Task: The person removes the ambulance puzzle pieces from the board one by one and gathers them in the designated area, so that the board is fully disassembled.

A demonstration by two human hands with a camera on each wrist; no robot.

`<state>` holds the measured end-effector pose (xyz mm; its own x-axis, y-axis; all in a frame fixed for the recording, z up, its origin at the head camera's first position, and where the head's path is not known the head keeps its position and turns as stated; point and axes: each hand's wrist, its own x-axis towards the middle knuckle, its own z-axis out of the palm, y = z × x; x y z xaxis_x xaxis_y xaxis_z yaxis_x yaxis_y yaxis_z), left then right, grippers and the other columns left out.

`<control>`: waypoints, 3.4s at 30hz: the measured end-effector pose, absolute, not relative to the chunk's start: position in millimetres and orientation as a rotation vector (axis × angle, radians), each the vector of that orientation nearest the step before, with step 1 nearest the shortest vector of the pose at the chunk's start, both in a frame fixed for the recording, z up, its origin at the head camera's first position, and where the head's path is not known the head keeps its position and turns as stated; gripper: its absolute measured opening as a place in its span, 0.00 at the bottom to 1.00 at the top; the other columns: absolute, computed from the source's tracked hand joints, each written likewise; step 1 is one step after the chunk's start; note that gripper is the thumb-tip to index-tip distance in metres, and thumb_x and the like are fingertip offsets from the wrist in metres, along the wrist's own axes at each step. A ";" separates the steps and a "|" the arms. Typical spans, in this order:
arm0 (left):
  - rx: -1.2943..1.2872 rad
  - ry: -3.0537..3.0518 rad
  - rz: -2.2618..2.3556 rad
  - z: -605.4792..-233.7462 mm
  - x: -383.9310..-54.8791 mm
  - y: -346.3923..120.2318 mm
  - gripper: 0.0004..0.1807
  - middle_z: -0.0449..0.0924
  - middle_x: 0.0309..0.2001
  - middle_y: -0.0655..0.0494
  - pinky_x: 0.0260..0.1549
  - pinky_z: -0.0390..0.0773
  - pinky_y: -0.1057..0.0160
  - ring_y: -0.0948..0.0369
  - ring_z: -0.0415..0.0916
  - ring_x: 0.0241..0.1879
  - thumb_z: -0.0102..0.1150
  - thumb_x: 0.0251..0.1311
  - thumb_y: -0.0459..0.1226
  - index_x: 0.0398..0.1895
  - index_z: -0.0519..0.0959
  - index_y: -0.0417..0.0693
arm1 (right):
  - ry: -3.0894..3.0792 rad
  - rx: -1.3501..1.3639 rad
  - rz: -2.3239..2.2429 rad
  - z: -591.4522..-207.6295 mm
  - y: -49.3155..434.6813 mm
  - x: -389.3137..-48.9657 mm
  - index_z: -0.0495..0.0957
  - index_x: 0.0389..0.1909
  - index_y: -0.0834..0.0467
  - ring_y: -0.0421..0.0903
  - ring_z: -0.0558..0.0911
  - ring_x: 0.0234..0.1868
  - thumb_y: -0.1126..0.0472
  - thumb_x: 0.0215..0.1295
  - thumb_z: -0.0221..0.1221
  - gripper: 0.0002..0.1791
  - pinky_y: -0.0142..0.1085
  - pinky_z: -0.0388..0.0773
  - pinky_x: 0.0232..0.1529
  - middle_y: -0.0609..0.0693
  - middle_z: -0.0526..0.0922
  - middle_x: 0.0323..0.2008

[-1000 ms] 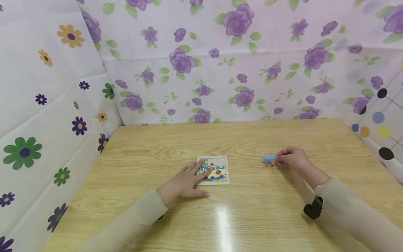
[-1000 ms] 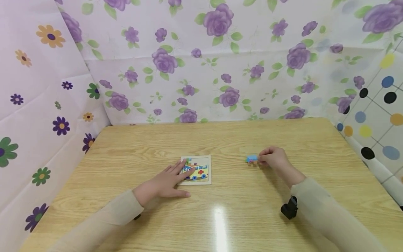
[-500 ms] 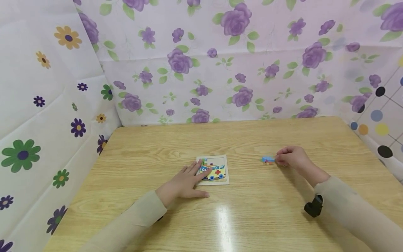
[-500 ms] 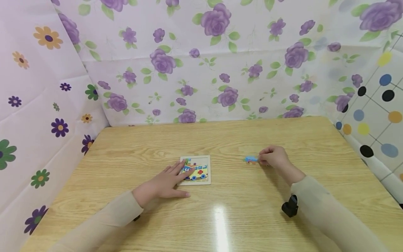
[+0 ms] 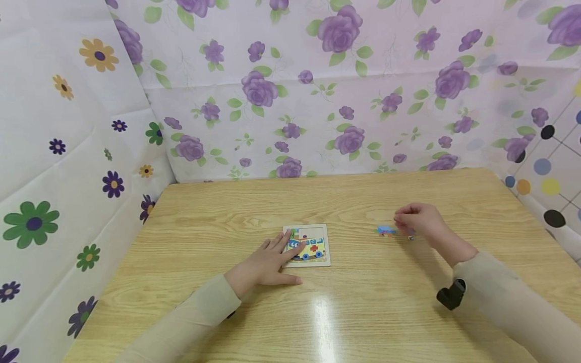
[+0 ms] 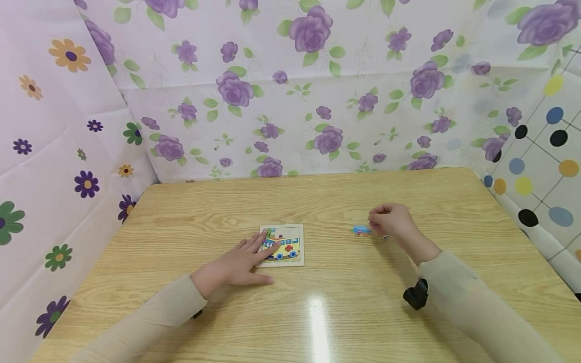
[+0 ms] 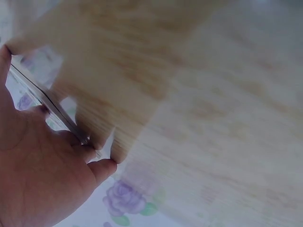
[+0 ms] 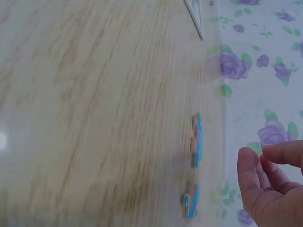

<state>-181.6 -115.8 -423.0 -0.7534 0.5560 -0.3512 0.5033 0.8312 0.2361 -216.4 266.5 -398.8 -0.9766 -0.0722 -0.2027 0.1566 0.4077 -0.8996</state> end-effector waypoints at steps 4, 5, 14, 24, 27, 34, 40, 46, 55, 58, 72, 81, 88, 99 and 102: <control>0.785 2.598 0.180 -424.4 -181.3 -116.2 0.47 0.25 0.76 0.46 0.71 0.38 0.43 0.49 0.29 0.75 0.47 0.57 0.68 0.76 0.42 0.68 | 2.460 0.027 -1.601 -396.9 256.1 -215.9 0.70 0.51 0.74 0.36 0.83 0.34 0.63 0.68 0.55 0.18 0.39 0.81 0.45 0.45 0.82 0.33; 0.783 2.597 0.182 -425.0 -181.3 -116.2 0.47 0.25 0.76 0.45 0.71 0.38 0.43 0.49 0.28 0.75 0.47 0.57 0.68 0.76 0.42 0.68 | 2.458 0.020 -1.601 -397.2 252.8 -216.0 0.71 0.51 0.74 0.36 0.83 0.34 0.63 0.68 0.55 0.18 0.39 0.81 0.45 0.45 0.82 0.33; 0.773 2.605 0.191 -429.4 -181.7 -116.2 0.48 0.21 0.75 0.42 0.71 0.38 0.45 0.48 0.26 0.75 0.47 0.56 0.69 0.75 0.41 0.71 | 2.447 -0.028 -1.602 -398.7 217.9 -220.6 0.73 0.49 0.73 0.43 0.83 0.36 0.63 0.67 0.55 0.17 0.41 0.82 0.45 0.56 0.83 0.37; 0.756 2.607 0.170 -428.9 -182.8 -116.5 0.48 0.21 0.74 0.40 0.71 0.38 0.46 0.47 0.25 0.74 0.46 0.55 0.70 0.75 0.40 0.72 | 2.387 -0.109 -1.670 -397.4 168.8 -231.3 0.73 0.47 0.73 0.42 0.82 0.35 0.65 0.68 0.54 0.14 0.36 0.82 0.43 0.59 0.81 0.39; 0.754 2.606 0.163 -430.0 -183.6 -116.0 0.48 0.21 0.74 0.40 0.71 0.38 0.46 0.47 0.25 0.74 0.46 0.55 0.70 0.75 0.40 0.72 | 2.368 -0.115 -1.666 -397.8 155.3 -233.3 0.74 0.47 0.73 0.42 0.82 0.35 0.65 0.68 0.53 0.14 0.37 0.82 0.43 0.60 0.81 0.39; 0.736 2.591 0.177 -431.5 -185.5 -115.9 0.48 0.21 0.74 0.39 0.71 0.38 0.45 0.48 0.23 0.74 0.46 0.55 0.70 0.75 0.40 0.74 | 2.311 -0.079 -1.677 -401.5 127.1 -240.9 0.74 0.47 0.72 0.43 0.82 0.36 0.65 0.67 0.54 0.14 0.39 0.81 0.46 0.61 0.81 0.41; 0.726 2.577 0.213 -430.7 -185.8 -116.3 0.47 0.20 0.73 0.37 0.71 0.37 0.44 0.47 0.19 0.74 0.48 0.55 0.69 0.75 0.40 0.74 | 2.257 -0.070 -1.686 -404.3 109.4 -245.5 0.74 0.48 0.72 0.50 0.84 0.41 0.65 0.67 0.55 0.15 0.40 0.81 0.47 0.66 0.81 0.45; 0.728 2.575 0.220 -430.2 -185.7 -116.6 0.47 0.20 0.73 0.37 0.71 0.37 0.44 0.46 0.20 0.74 0.49 0.55 0.68 0.75 0.40 0.74 | 2.179 -0.055 -1.672 -409.1 94.2 -252.3 0.73 0.51 0.72 0.54 0.82 0.48 0.62 0.69 0.52 0.17 0.40 0.80 0.50 0.68 0.79 0.49; 0.738 2.576 0.212 -429.1 -185.4 -116.3 0.47 0.21 0.73 0.36 0.71 0.38 0.45 0.45 0.22 0.74 0.49 0.56 0.68 0.75 0.41 0.72 | 2.168 -0.013 -1.626 -416.9 76.3 -260.4 0.74 0.51 0.71 0.51 0.84 0.44 0.62 0.69 0.50 0.18 0.38 0.81 0.45 0.65 0.81 0.46; 0.744 2.582 0.202 -429.2 -185.6 -116.3 0.47 0.22 0.73 0.35 0.71 0.38 0.44 0.45 0.22 0.74 0.48 0.56 0.68 0.75 0.41 0.71 | 2.137 0.019 -1.614 -417.2 71.9 -261.1 0.73 0.51 0.71 0.52 0.84 0.43 0.62 0.68 0.52 0.18 0.38 0.82 0.44 0.66 0.81 0.46; 0.761 2.585 0.149 -425.7 -185.4 -115.4 0.47 0.22 0.73 0.35 0.71 0.39 0.44 0.44 0.24 0.74 0.46 0.57 0.68 0.76 0.42 0.69 | 1.941 0.122 -1.728 -414.2 59.7 -257.4 0.60 0.63 0.74 0.54 0.84 0.43 0.62 0.69 0.51 0.27 0.38 0.82 0.44 0.70 0.77 0.50; 0.752 2.585 0.137 -423.6 -184.7 -115.2 0.47 0.23 0.73 0.34 0.71 0.40 0.44 0.44 0.24 0.74 0.46 0.57 0.68 0.76 0.42 0.69 | 2.016 0.228 -1.732 -414.4 52.2 -252.5 0.69 0.57 0.73 0.44 0.82 0.31 0.62 0.69 0.52 0.22 0.33 0.82 0.38 0.64 0.81 0.42; 0.748 2.585 0.119 -421.8 -185.4 -115.2 0.46 0.24 0.74 0.35 0.71 0.40 0.44 0.44 0.24 0.74 0.46 0.57 0.68 0.75 0.42 0.69 | 2.061 0.226 -1.741 -412.4 46.8 -248.7 0.71 0.55 0.73 0.47 0.83 0.35 0.63 0.68 0.52 0.20 0.36 0.82 0.41 0.64 0.81 0.43; 0.743 2.584 0.127 -423.2 -186.3 -116.6 0.47 0.23 0.74 0.36 0.71 0.40 0.44 0.44 0.24 0.74 0.47 0.57 0.68 0.75 0.42 0.69 | 2.072 0.232 -1.723 -413.8 46.2 -247.7 0.71 0.53 0.72 0.45 0.82 0.31 0.62 0.69 0.51 0.19 0.34 0.82 0.38 0.60 0.81 0.37; 0.746 2.577 0.128 -423.3 -186.3 -116.9 0.47 0.23 0.74 0.35 0.71 0.40 0.44 0.44 0.24 0.74 0.46 0.57 0.68 0.76 0.42 0.69 | 2.088 0.200 -1.711 -414.9 47.0 -248.7 0.72 0.52 0.72 0.47 0.83 0.34 0.64 0.68 0.52 0.17 0.35 0.82 0.39 0.61 0.81 0.39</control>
